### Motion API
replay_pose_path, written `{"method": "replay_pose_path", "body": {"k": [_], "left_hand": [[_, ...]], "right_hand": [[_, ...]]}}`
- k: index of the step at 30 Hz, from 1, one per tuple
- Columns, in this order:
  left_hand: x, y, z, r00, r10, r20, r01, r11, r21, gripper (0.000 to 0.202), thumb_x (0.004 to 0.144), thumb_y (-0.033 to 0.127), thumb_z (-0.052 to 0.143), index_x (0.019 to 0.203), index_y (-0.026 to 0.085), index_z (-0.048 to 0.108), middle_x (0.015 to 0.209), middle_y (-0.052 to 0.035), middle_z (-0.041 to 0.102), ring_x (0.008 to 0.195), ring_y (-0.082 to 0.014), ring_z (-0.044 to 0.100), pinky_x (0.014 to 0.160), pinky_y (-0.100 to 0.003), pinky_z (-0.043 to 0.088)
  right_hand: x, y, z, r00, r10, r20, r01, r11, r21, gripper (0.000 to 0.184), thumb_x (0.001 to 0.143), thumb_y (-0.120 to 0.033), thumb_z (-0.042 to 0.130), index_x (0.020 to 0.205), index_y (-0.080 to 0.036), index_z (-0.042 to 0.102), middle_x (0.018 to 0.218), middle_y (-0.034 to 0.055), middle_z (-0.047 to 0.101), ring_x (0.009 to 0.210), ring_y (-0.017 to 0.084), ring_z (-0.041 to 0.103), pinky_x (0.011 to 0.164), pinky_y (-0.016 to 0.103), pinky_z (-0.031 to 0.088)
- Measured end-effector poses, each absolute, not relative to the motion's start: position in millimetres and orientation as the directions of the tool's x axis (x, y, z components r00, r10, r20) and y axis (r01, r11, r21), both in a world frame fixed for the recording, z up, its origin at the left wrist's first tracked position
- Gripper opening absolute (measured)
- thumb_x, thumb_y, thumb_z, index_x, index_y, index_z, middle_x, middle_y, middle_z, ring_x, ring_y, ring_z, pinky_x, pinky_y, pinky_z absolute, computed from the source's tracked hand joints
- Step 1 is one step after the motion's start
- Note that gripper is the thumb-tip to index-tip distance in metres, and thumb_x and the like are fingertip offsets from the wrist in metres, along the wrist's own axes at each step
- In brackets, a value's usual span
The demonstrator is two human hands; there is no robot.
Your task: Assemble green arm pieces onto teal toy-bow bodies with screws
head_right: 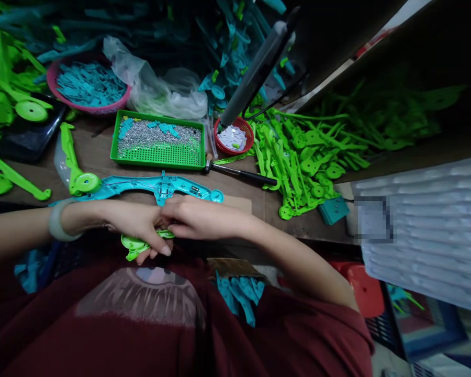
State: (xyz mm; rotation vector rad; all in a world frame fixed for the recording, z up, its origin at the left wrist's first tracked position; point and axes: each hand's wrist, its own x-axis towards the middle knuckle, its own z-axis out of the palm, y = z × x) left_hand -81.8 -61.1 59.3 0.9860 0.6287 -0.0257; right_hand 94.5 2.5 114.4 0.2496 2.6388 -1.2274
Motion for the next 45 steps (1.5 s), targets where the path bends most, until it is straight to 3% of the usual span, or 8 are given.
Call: {"method": "replay_pose_path", "body": {"k": [6, 12, 16, 20, 27, 38, 42, 45], "left_hand": [[-81.7, -55.0, 62.7, 0.808, 0.216, -0.548, 0.4, 0.481, 0.78, 0.023, 0.078, 0.037, 0.07, 0.065, 0.018, 0.066, 0.057, -0.0023, 0.069, 0.053, -0.016, 0.063, 0.054, -0.022, 0.045], [-82.4, -49.7, 65.2, 0.76, 0.193, -0.62, 0.52, 0.391, 0.759, 0.028, 0.082, 0.04, 0.066, 0.064, 0.018, 0.068, 0.059, -0.0016, 0.07, 0.06, -0.0145, 0.063, 0.055, -0.019, 0.042], [-82.8, -50.7, 61.1, 0.805, 0.201, -0.559, 0.427, 0.459, 0.779, 0.032, 0.081, 0.044, 0.066, 0.062, 0.018, 0.066, 0.059, -0.0023, 0.069, 0.053, -0.0146, 0.061, 0.053, -0.022, 0.044], [-80.3, -54.9, 58.7, 0.816, 0.233, -0.529, 0.332, 0.561, 0.758, 0.029, 0.08, 0.04, 0.067, 0.062, 0.018, 0.062, 0.058, -0.0006, 0.068, 0.048, -0.0144, 0.061, 0.053, -0.023, 0.048], [-79.4, -60.6, 53.1, 0.805, 0.24, -0.543, 0.391, 0.474, 0.789, 0.028, 0.086, 0.033, 0.06, 0.063, 0.017, 0.063, 0.054, -0.0017, 0.067, 0.048, -0.0132, 0.06, 0.052, -0.021, 0.045], [-73.9, -57.9, 57.2, 0.836, 0.28, -0.473, 0.321, 0.449, 0.833, 0.035, 0.092, 0.026, 0.051, 0.062, 0.018, 0.066, 0.048, 0.0011, 0.061, 0.043, -0.0103, 0.053, 0.052, -0.02, 0.045], [-72.1, -61.4, 55.9, 0.807, 0.356, -0.472, 0.267, 0.493, 0.828, 0.04, 0.093, 0.035, 0.054, 0.06, 0.017, 0.066, 0.048, 0.0, 0.061, 0.042, -0.0096, 0.052, 0.048, -0.019, 0.04], [-68.4, -67.2, 49.4, 0.74, 0.426, -0.521, 0.2, 0.599, 0.775, 0.046, 0.094, 0.044, 0.052, 0.061, 0.016, 0.064, 0.046, -0.0007, 0.059, 0.04, -0.0093, 0.05, 0.046, -0.019, 0.038]], "right_hand": [[95.4, 10.3, 117.1, -0.97, -0.105, -0.221, 0.096, 0.668, -0.738, 0.011, 0.093, -0.011, 0.052, 0.092, -0.014, 0.062, 0.09, 0.0047, 0.061, 0.084, 0.014, 0.055, 0.077, 0.027, 0.045], [90.7, 2.2, 114.2, -0.934, -0.092, -0.344, 0.081, 0.886, -0.456, 0.021, 0.101, -0.023, 0.043, 0.103, -0.013, 0.061, 0.105, 0.0103, 0.059, 0.08, 0.016, 0.053, 0.065, 0.028, 0.041], [94.1, -1.0, 110.5, -0.946, -0.09, -0.312, 0.034, 0.928, -0.371, 0.018, 0.1, -0.024, 0.045, 0.104, -0.015, 0.061, 0.108, 0.0092, 0.059, 0.084, 0.017, 0.055, 0.063, 0.028, 0.04], [99.5, -0.6, 107.1, -0.963, -0.076, -0.259, 0.029, 0.924, -0.381, 0.019, 0.1, -0.023, 0.046, 0.107, -0.015, 0.061, 0.102, 0.0082, 0.061, 0.086, 0.017, 0.058, 0.065, 0.028, 0.042], [104.2, 0.7, 104.7, -0.953, -0.116, -0.281, 0.041, 0.867, -0.497, 0.015, 0.099, -0.018, 0.049, 0.108, -0.015, 0.06, 0.101, 0.0069, 0.063, 0.085, 0.016, 0.06, 0.069, 0.027, 0.045], [109.7, -9.0, 95.5, -0.977, -0.103, -0.185, -0.032, 0.936, -0.35, 0.014, 0.098, -0.013, 0.045, 0.099, -0.015, 0.058, 0.089, 0.0057, 0.06, 0.068, 0.013, 0.052, 0.057, 0.028, 0.035], [120.4, -8.9, 94.0, -0.992, 0.021, -0.122, 0.063, 0.932, -0.358, 0.013, 0.098, -0.015, 0.044, 0.102, -0.014, 0.057, 0.094, 0.0078, 0.06, 0.076, 0.016, 0.056, 0.061, 0.028, 0.043], [137.0, -9.3, 89.0, -0.942, 0.327, 0.081, 0.263, 0.864, -0.429, 0.019, 0.097, -0.021, 0.05, 0.115, -0.015, 0.054, 0.11, 0.0127, 0.057, 0.095, 0.019, 0.059, 0.072, 0.031, 0.052]]}}
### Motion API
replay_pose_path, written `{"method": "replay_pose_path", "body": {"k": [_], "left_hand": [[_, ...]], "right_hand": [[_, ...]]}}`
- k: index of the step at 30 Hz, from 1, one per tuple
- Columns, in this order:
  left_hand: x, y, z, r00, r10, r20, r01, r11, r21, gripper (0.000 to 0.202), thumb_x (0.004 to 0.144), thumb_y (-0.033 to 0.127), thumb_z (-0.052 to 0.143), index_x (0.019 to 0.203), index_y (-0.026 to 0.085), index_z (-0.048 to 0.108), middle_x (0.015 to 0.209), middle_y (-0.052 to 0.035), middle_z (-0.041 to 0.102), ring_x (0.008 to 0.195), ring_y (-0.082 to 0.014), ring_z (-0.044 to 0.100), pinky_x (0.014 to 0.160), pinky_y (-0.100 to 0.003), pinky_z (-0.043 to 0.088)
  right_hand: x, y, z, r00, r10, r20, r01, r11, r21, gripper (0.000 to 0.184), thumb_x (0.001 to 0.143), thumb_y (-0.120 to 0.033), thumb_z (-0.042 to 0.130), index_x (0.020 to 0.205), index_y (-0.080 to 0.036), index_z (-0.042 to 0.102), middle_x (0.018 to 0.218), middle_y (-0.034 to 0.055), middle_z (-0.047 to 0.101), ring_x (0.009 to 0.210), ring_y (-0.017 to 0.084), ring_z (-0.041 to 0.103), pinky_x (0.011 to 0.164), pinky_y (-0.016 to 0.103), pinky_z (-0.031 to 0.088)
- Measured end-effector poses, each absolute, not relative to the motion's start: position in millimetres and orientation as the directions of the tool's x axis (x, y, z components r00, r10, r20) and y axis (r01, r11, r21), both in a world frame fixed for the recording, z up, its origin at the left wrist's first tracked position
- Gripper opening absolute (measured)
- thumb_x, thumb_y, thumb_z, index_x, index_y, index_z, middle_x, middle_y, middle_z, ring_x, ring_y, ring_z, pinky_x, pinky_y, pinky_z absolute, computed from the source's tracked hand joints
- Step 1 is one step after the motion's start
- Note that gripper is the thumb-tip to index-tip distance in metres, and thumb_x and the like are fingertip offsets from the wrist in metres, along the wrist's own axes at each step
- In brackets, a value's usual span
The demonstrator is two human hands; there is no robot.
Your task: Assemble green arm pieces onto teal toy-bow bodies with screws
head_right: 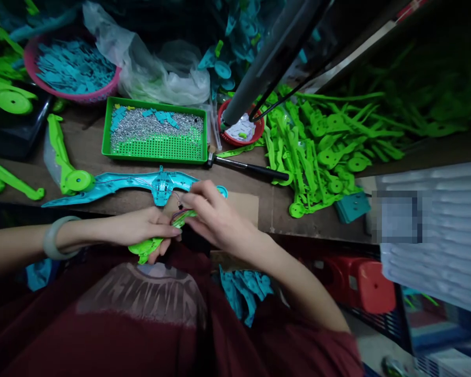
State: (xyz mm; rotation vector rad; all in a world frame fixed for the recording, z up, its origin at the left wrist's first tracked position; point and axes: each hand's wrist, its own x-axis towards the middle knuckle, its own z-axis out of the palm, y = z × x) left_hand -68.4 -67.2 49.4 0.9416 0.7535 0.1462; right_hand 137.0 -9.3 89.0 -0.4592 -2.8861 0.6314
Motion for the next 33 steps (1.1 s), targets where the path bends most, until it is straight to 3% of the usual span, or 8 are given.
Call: {"method": "replay_pose_path", "body": {"k": [6, 11, 16, 19, 22, 25, 28, 33], "left_hand": [[-69.1, -68.1, 44.3, 0.584, 0.613, -0.533, 0.087, 0.605, 0.791, 0.045, 0.093, 0.05, 0.049, 0.066, 0.015, 0.061, 0.052, -0.0024, 0.064, 0.044, -0.0094, 0.054, 0.05, -0.019, 0.04], [-75.6, -73.6, 48.5, 0.458, 0.774, -0.438, 0.479, 0.2, 0.855, 0.044, 0.101, 0.041, 0.038, 0.081, 0.014, 0.066, 0.063, -0.0056, 0.069, 0.053, -0.0135, 0.061, 0.055, -0.022, 0.044], [-70.7, -82.3, 35.3, 0.307, 0.936, -0.175, 0.946, -0.279, 0.166, 0.052, 0.089, 0.004, 0.041, 0.141, 0.003, 0.049, 0.093, -0.0197, 0.073, 0.078, -0.0282, 0.071, 0.064, -0.034, 0.049], [-69.4, -75.6, 34.8, 0.279, 0.954, -0.108, 0.96, -0.275, 0.052, 0.054, 0.092, 0.003, 0.038, 0.146, 0.0, 0.043, 0.088, -0.0196, 0.071, 0.074, -0.0289, 0.071, 0.059, -0.034, 0.048], [-74.2, -65.8, 48.9, 0.198, 0.977, -0.083, 0.973, -0.185, 0.141, 0.048, 0.098, 0.014, 0.041, 0.144, 0.006, 0.047, 0.093, -0.0183, 0.072, 0.076, -0.0291, 0.071, 0.06, -0.033, 0.047], [-81.9, -61.6, 69.1, 0.255, 0.948, -0.19, 0.841, -0.12, 0.527, 0.031, 0.1, 0.029, 0.044, 0.114, 0.013, 0.068, 0.084, -0.0108, 0.074, 0.072, -0.0225, 0.069, 0.064, -0.029, 0.047], [-86.2, -61.3, 81.7, 0.424, 0.853, -0.303, 0.394, 0.128, 0.91, 0.045, 0.101, 0.044, 0.042, 0.078, 0.015, 0.065, 0.063, -0.0038, 0.068, 0.057, -0.0132, 0.063, 0.06, -0.023, 0.045], [-81.1, -59.9, 79.2, 0.408, 0.864, -0.294, -0.058, 0.346, 0.936, 0.041, 0.097, 0.05, 0.048, 0.078, 0.015, 0.059, 0.067, -0.0022, 0.066, 0.053, -0.0098, 0.06, 0.054, -0.02, 0.043]], "right_hand": [[165.1, -15.9, 76.2, -0.69, 0.677, 0.256, 0.418, 0.661, -0.623, 0.009, 0.093, -0.016, 0.058, 0.1, -0.019, 0.063, 0.088, 0.0042, 0.064, 0.08, 0.015, 0.063, 0.069, 0.027, 0.05], [165.3, -12.8, 81.5, -0.565, 0.804, 0.186, 0.5, 0.513, -0.698, 0.012, 0.093, -0.02, 0.058, 0.086, -0.016, 0.068, 0.072, 0.0006, 0.063, 0.066, 0.012, 0.058, 0.06, 0.024, 0.042], [145.6, -34.5, 102.7, -0.663, 0.717, 0.217, 0.485, 0.632, -0.604, 0.016, 0.095, -0.02, 0.055, 0.084, -0.016, 0.065, 0.068, -0.0002, 0.058, 0.061, 0.011, 0.053, 0.058, 0.024, 0.038], [136.6, -53.9, 110.1, -0.761, 0.57, 0.309, 0.455, 0.809, -0.372, 0.017, 0.096, -0.018, 0.052, 0.086, -0.016, 0.065, 0.068, 0.0018, 0.058, 0.061, 0.012, 0.051, 0.057, 0.025, 0.037], [140.3, -49.0, 104.6, -0.633, 0.669, 0.389, 0.609, 0.741, -0.283, 0.018, 0.096, -0.017, 0.05, 0.083, -0.016, 0.063, 0.067, 0.002, 0.056, 0.06, 0.012, 0.05, 0.058, 0.026, 0.037], [150.6, -23.5, 94.0, -0.467, 0.834, 0.292, 0.683, 0.551, -0.481, 0.024, 0.095, -0.022, 0.051, 0.073, -0.017, 0.059, 0.066, 0.0006, 0.055, 0.062, 0.012, 0.051, 0.06, 0.025, 0.037], [157.1, -2.2, 85.9, -0.406, 0.907, 0.109, 0.586, 0.35, -0.731, 0.025, 0.091, -0.032, 0.056, 0.071, -0.017, 0.06, 0.063, -0.0009, 0.054, 0.06, 0.011, 0.05, 0.058, 0.025, 0.037], [156.9, 9.2, 76.1, -0.442, 0.84, -0.316, 0.196, -0.253, -0.947, 0.032, 0.077, -0.047, 0.069, 0.073, -0.019, 0.055, 0.047, -0.0096, 0.036, 0.04, 0.006, 0.028, 0.039, 0.02, 0.021]]}}
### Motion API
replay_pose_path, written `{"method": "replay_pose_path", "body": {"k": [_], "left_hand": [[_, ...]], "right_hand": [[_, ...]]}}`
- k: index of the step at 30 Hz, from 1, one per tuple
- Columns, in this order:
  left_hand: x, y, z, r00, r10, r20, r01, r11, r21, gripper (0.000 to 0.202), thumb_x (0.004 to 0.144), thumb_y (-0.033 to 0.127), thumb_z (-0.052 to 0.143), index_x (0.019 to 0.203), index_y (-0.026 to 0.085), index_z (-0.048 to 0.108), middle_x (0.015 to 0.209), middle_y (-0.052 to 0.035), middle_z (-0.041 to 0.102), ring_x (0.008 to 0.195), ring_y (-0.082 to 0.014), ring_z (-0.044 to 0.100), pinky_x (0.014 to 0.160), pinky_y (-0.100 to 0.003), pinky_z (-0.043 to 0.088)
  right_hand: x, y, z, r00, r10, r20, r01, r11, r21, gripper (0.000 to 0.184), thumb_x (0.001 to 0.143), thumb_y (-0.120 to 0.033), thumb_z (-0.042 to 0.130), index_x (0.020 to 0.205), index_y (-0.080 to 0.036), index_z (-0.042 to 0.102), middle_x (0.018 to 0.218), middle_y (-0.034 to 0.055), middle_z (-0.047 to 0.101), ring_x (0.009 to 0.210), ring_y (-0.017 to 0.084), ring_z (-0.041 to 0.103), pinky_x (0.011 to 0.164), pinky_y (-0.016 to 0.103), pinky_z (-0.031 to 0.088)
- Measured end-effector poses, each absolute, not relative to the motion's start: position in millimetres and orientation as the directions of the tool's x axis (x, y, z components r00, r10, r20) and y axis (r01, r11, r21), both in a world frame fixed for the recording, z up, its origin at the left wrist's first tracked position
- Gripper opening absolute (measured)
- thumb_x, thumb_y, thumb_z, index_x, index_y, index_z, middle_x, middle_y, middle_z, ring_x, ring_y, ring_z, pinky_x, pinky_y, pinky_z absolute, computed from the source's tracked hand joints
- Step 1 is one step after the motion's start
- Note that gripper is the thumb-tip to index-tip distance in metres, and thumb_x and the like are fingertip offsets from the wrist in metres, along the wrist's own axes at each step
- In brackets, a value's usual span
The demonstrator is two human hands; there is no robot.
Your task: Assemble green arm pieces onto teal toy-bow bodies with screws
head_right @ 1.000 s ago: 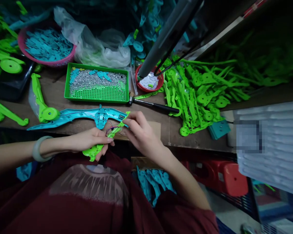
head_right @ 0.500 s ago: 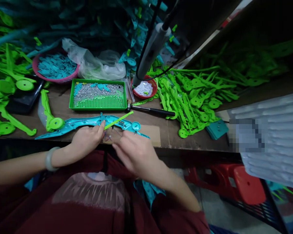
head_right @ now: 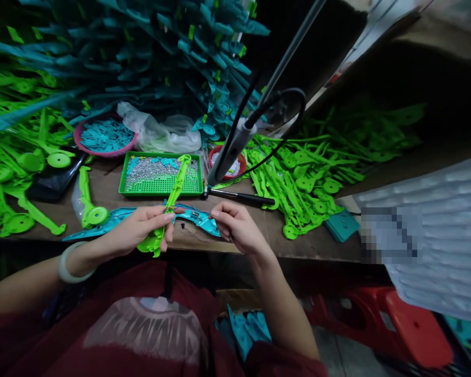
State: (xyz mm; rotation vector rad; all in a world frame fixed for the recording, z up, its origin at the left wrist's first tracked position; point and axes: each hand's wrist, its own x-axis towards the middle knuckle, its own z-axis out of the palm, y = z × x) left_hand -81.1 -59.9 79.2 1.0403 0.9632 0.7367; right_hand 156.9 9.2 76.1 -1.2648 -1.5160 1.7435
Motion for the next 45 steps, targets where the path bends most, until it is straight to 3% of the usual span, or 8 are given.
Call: {"method": "replay_pose_path", "body": {"k": [4, 9, 15, 18, 22, 25, 28, 45], "left_hand": [[-81.4, -55.9, 66.5, 0.194, 0.98, -0.048, 0.312, -0.016, 0.95, 0.036, 0.101, 0.04, 0.043, 0.102, 0.012, 0.065, 0.078, -0.0055, 0.069, 0.064, -0.0133, 0.064, 0.062, -0.025, 0.046], [-92.7, -45.7, 52.4, 0.17, 0.91, 0.378, 0.952, -0.251, 0.177, 0.041, 0.101, 0.015, 0.039, 0.139, 0.009, 0.053, 0.075, -0.0071, 0.067, 0.068, -0.018, 0.061, 0.063, -0.031, 0.04], [-91.1, -44.0, 56.6, 0.259, 0.901, 0.348, 0.965, -0.222, -0.143, 0.045, 0.097, 0.005, 0.036, 0.138, 0.008, 0.054, 0.085, -0.0106, 0.067, 0.08, -0.0238, 0.063, 0.067, -0.035, 0.042], [-89.1, -42.4, 54.6, 0.199, 0.934, 0.295, 0.976, -0.217, 0.029, 0.044, 0.096, 0.006, 0.038, 0.137, 0.007, 0.054, 0.086, -0.011, 0.068, 0.079, -0.0224, 0.064, 0.067, -0.033, 0.043], [-90.5, -37.9, 55.3, 0.11, 0.953, 0.282, 0.736, -0.269, 0.621, 0.029, 0.099, 0.02, 0.045, 0.12, 0.011, 0.063, 0.085, -0.0067, 0.07, 0.074, -0.0169, 0.064, 0.069, -0.028, 0.046], [-88.1, -38.6, 63.8, 0.076, 0.963, 0.26, 0.51, -0.262, 0.819, 0.024, 0.1, 0.028, 0.047, 0.101, 0.014, 0.066, 0.077, -0.0025, 0.068, 0.068, -0.0141, 0.061, 0.067, -0.025, 0.046], [-81.8, -42.0, 73.5, 0.097, 0.968, 0.232, 0.434, -0.251, 0.865, 0.025, 0.099, 0.031, 0.048, 0.097, 0.014, 0.066, 0.075, -0.0013, 0.066, 0.064, -0.013, 0.058, 0.064, -0.024, 0.045], [-81.0, -55.8, 82.3, 0.33, 0.943, -0.027, 0.274, -0.068, 0.959, 0.035, 0.098, 0.038, 0.044, 0.078, 0.016, 0.061, 0.062, 0.0009, 0.06, 0.058, -0.0121, 0.057, 0.059, -0.022, 0.043]], "right_hand": [[156.8, 2.5, 82.0, -0.53, 0.807, -0.26, 0.123, -0.231, -0.965, 0.031, 0.082, -0.046, 0.066, 0.071, -0.019, 0.054, 0.047, -0.009, 0.038, 0.04, 0.007, 0.029, 0.039, 0.019, 0.025], [150.4, -24.5, 96.7, -0.811, 0.585, -0.001, 0.394, 0.544, -0.74, 0.023, 0.096, -0.027, 0.052, 0.08, -0.017, 0.065, 0.074, 0.0038, 0.063, 0.07, 0.013, 0.058, 0.064, 0.025, 0.042], [138.6, -28.9, 103.7, -0.36, 0.855, 0.372, 0.488, 0.513, -0.706, 0.016, 0.097, -0.023, 0.05, 0.086, -0.019, 0.06, 0.074, 0.0009, 0.061, 0.066, 0.012, 0.057, 0.063, 0.025, 0.043], [133.4, -33.6, 113.5, -0.5, 0.752, 0.43, 0.422, 0.645, -0.637, 0.017, 0.097, -0.02, 0.05, 0.083, -0.019, 0.059, 0.072, 0.0008, 0.061, 0.065, 0.012, 0.055, 0.061, 0.025, 0.043], [127.2, -48.4, 119.8, -0.907, 0.287, 0.309, 0.112, 0.87, -0.48, 0.023, 0.099, -0.032, 0.049, 0.093, -0.017, 0.065, 0.081, 0.004, 0.064, 0.073, 0.014, 0.057, 0.063, 0.026, 0.046], [123.2, -43.7, 114.7, -0.718, 0.517, 0.466, 0.268, 0.823, -0.5, 0.02, 0.098, -0.03, 0.05, 0.109, -0.018, 0.062, 0.092, 0.0069, 0.064, 0.086, 0.017, 0.061, 0.074, 0.032, 0.051], [115.7, -27.8, 107.3, -0.504, 0.608, 0.613, 0.487, 0.786, -0.38, 0.031, 0.091, -0.031, 0.062, 0.12, -0.019, 0.057, 0.105, 0.0116, 0.065, 0.099, 0.024, 0.06, 0.085, 0.043, 0.052], [122.5, -19.7, 122.6, -0.854, 0.304, 0.423, 0.354, 0.934, 0.044, 0.023, 0.099, -0.017, 0.045, 0.109, -0.011, 0.065, 0.076, 0.003, 0.059, 0.06, 0.012, 0.046, 0.053, 0.026, 0.032]]}}
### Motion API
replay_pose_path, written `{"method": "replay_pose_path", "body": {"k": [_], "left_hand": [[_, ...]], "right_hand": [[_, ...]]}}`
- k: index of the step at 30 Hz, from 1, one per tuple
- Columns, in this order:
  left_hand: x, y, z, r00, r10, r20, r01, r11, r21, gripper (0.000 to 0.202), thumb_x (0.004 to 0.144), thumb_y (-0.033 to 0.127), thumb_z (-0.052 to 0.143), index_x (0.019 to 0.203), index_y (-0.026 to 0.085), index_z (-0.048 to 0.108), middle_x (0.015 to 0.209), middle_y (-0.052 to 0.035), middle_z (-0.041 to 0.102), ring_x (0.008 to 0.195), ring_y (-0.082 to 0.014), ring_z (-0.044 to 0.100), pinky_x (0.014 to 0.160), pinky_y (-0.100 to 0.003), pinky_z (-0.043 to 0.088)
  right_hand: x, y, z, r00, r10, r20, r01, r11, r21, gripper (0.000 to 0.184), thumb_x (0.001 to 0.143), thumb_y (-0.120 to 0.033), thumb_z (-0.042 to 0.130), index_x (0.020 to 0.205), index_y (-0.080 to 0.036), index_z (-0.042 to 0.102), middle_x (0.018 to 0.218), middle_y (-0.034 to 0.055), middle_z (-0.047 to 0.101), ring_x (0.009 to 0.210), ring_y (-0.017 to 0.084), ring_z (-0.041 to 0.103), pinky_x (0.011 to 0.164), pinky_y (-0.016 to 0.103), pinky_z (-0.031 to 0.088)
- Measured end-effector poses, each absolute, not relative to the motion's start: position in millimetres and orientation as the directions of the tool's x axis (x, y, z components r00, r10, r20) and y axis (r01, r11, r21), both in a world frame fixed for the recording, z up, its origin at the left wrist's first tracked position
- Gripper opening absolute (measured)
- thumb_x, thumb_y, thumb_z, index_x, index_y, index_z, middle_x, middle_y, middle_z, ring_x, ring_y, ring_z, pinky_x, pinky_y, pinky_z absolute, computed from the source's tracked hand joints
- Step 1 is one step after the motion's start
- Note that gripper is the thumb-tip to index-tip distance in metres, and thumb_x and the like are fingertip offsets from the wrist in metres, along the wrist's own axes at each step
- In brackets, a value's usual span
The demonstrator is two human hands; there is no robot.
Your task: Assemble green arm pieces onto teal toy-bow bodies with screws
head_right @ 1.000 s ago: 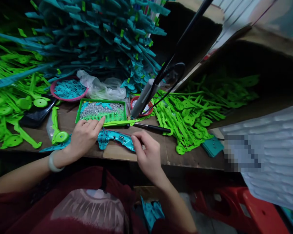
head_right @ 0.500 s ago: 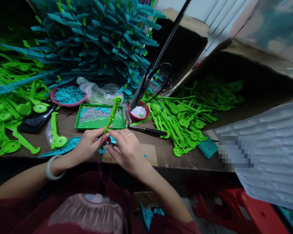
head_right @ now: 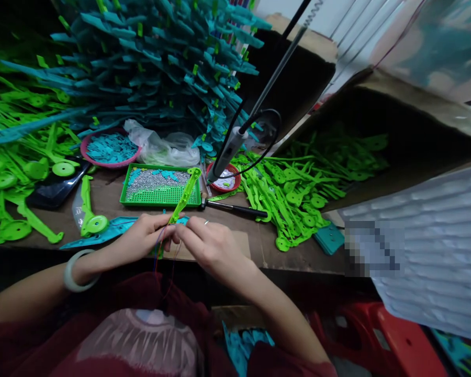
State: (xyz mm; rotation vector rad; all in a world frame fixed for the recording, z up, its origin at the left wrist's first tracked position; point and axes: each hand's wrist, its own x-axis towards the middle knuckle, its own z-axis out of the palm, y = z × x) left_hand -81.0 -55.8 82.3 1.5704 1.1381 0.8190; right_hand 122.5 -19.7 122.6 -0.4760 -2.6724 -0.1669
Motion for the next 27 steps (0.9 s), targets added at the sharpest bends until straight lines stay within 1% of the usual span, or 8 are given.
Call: {"method": "replay_pose_path", "body": {"k": [4, 7, 9, 11, 14, 22, 24, 27], "left_hand": [[-80.4, -63.9, 80.7, 0.416, 0.907, -0.06, 0.101, 0.02, 0.995, 0.029, 0.096, 0.043, 0.053, 0.104, 0.015, 0.058, 0.069, 0.0007, 0.065, 0.06, -0.0143, 0.064, 0.059, -0.023, 0.048], [-79.3, -68.3, 78.2, 0.441, 0.895, -0.062, 0.039, 0.049, 0.998, 0.041, 0.093, 0.041, 0.06, 0.123, 0.016, 0.049, 0.071, 0.0015, 0.067, 0.061, -0.0173, 0.069, 0.059, -0.026, 0.051], [-79.6, -69.8, 77.9, 0.452, 0.891, -0.036, 0.098, -0.009, 0.995, 0.03, 0.096, 0.04, 0.057, 0.115, 0.017, 0.054, 0.074, 0.0009, 0.068, 0.06, -0.0158, 0.068, 0.06, -0.025, 0.05], [-80.9, -70.9, 78.7, 0.453, 0.891, 0.027, 0.204, -0.134, 0.97, 0.022, 0.099, 0.038, 0.052, 0.098, 0.017, 0.058, 0.073, 0.0006, 0.067, 0.06, -0.014, 0.065, 0.06, -0.024, 0.047], [-83.5, -72.9, 80.1, 0.464, 0.88, 0.105, 0.312, -0.274, 0.91, 0.027, 0.101, 0.035, 0.048, 0.083, 0.017, 0.058, 0.07, 0.0005, 0.064, 0.063, -0.0137, 0.062, 0.061, -0.024, 0.042], [-83.7, -77.4, 77.7, 0.581, 0.814, 0.023, 0.181, -0.157, 0.971, 0.029, 0.105, 0.031, 0.037, 0.095, 0.016, 0.06, 0.063, 0.0018, 0.065, 0.057, -0.0114, 0.062, 0.061, -0.021, 0.045], [-82.3, -77.7, 75.1, 0.578, 0.816, 0.015, 0.145, -0.121, 0.982, 0.032, 0.105, 0.033, 0.035, 0.097, 0.016, 0.06, 0.064, 0.0011, 0.066, 0.057, -0.0112, 0.062, 0.061, -0.02, 0.045], [-80.2, -77.7, 70.4, 0.564, 0.825, 0.02, 0.118, -0.104, 0.988, 0.031, 0.105, 0.034, 0.037, 0.096, 0.016, 0.06, 0.064, 0.0011, 0.066, 0.056, -0.011, 0.062, 0.06, -0.02, 0.046]], "right_hand": [[126.0, -10.6, 126.3, -0.842, 0.335, 0.423, 0.407, 0.909, 0.09, 0.018, 0.099, -0.018, 0.048, 0.1, -0.013, 0.065, 0.077, 0.0028, 0.058, 0.063, 0.012, 0.047, 0.056, 0.025, 0.034], [124.2, -6.6, 129.9, -0.856, 0.327, 0.4, 0.396, 0.913, 0.101, 0.016, 0.098, -0.017, 0.048, 0.097, -0.013, 0.063, 0.08, 0.0041, 0.058, 0.068, 0.013, 0.049, 0.058, 0.025, 0.036], [122.5, -5.2, 133.1, -0.878, 0.319, 0.357, 0.371, 0.925, 0.085, 0.017, 0.098, -0.015, 0.046, 0.102, -0.013, 0.063, 0.085, 0.0057, 0.059, 0.072, 0.014, 0.05, 0.061, 0.026, 0.038], [121.5, -4.1, 136.6, -0.902, 0.307, 0.304, 0.342, 0.938, 0.066, 0.019, 0.098, -0.013, 0.044, 0.107, -0.012, 0.061, 0.09, 0.0073, 0.059, 0.077, 0.015, 0.051, 0.064, 0.026, 0.04], [121.2, -2.5, 141.2, -0.921, 0.306, 0.242, 0.328, 0.943, 0.057, 0.021, 0.098, -0.011, 0.043, 0.109, -0.013, 0.061, 0.092, 0.0078, 0.058, 0.078, 0.015, 0.05, 0.065, 0.026, 0.04], [121.3, -2.7, 140.5, -0.92, 0.295, 0.26, 0.326, 0.942, 0.085, 0.018, 0.097, -0.012, 0.043, 0.102, -0.014, 0.06, 0.103, 0.0116, 0.061, 0.084, 0.017, 0.056, 0.067, 0.027, 0.048], [122.6, -6.8, 135.4, -0.903, 0.326, 0.28, 0.353, 0.934, 0.051, 0.019, 0.097, -0.013, 0.045, 0.109, -0.014, 0.058, 0.111, 0.0135, 0.062, 0.092, 0.019, 0.06, 0.071, 0.029, 0.052], [126.0, -14.2, 122.9, -0.808, 0.42, 0.414, 0.434, 0.899, -0.065, 0.027, 0.095, -0.016, 0.051, 0.122, -0.016, 0.053, 0.115, 0.0147, 0.06, 0.096, 0.02, 0.063, 0.074, 0.031, 0.055]]}}
